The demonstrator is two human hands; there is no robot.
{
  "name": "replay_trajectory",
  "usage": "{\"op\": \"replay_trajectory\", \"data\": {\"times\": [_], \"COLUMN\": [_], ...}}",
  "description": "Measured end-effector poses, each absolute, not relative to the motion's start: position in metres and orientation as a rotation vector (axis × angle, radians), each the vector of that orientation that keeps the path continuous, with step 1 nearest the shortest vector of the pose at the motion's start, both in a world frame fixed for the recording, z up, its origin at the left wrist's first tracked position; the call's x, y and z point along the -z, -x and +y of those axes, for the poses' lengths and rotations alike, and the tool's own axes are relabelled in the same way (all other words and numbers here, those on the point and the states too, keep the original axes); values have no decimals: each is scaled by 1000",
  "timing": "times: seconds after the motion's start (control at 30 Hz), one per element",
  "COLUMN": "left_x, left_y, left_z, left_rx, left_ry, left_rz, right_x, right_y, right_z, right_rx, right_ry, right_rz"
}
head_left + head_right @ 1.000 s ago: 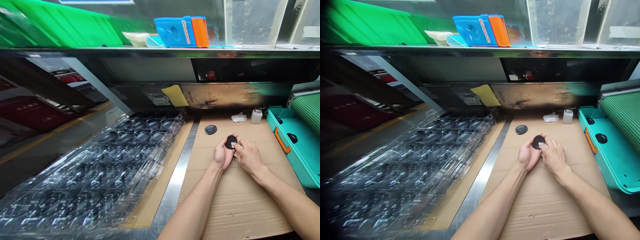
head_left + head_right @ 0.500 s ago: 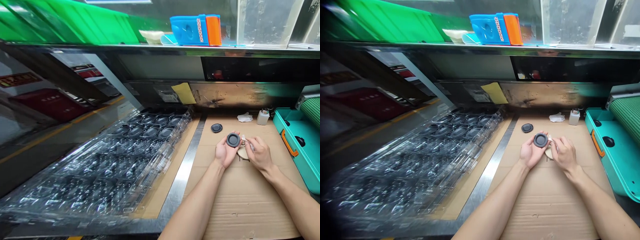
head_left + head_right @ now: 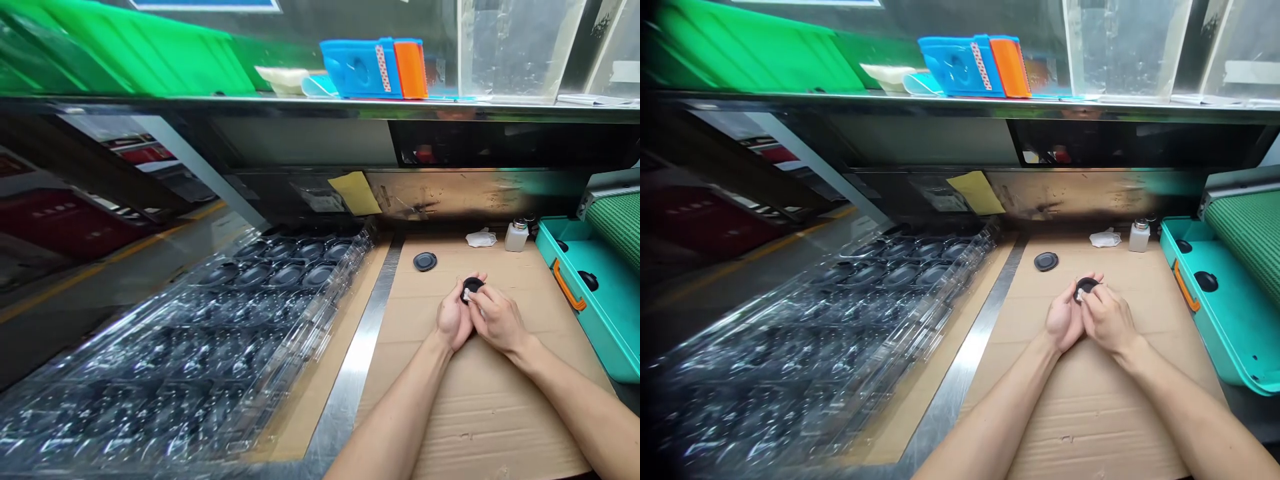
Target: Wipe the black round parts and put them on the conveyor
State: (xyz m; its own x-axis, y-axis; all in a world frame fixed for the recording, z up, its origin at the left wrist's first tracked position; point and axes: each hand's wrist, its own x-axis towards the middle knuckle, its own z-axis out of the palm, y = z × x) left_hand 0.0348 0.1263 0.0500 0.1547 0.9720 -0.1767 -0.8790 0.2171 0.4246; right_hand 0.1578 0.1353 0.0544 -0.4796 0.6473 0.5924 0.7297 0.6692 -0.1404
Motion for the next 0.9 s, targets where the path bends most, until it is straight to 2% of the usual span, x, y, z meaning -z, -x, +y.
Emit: {"op": "replay_trajectory", "data": {"times": [0.37,0.5,0.63,0.77,0.9], "left_x": [-46,-49,-50,-52,-54], "left_y": [-44,-39,-34,-30,-25], "left_z": [124,124,125,128,130], "left_rx": [-1299,-1339,-1360,-1414,-1398], "left_ry": [-272,-279,-266,-225,-186], "left_rz": [420,491,526,540,554], "right_x": [-60,-55,-52,-52,-51], "right_y": [-151,-141,-136,-155,-177], "right_z": [139,125,120,137,153], "right_rx": [16,-81,37,215,227], "right_ry": [1204,1080,1042,1233,1423], "right_rz": [-2063,-2148,-2256,-2248,-2103]}}
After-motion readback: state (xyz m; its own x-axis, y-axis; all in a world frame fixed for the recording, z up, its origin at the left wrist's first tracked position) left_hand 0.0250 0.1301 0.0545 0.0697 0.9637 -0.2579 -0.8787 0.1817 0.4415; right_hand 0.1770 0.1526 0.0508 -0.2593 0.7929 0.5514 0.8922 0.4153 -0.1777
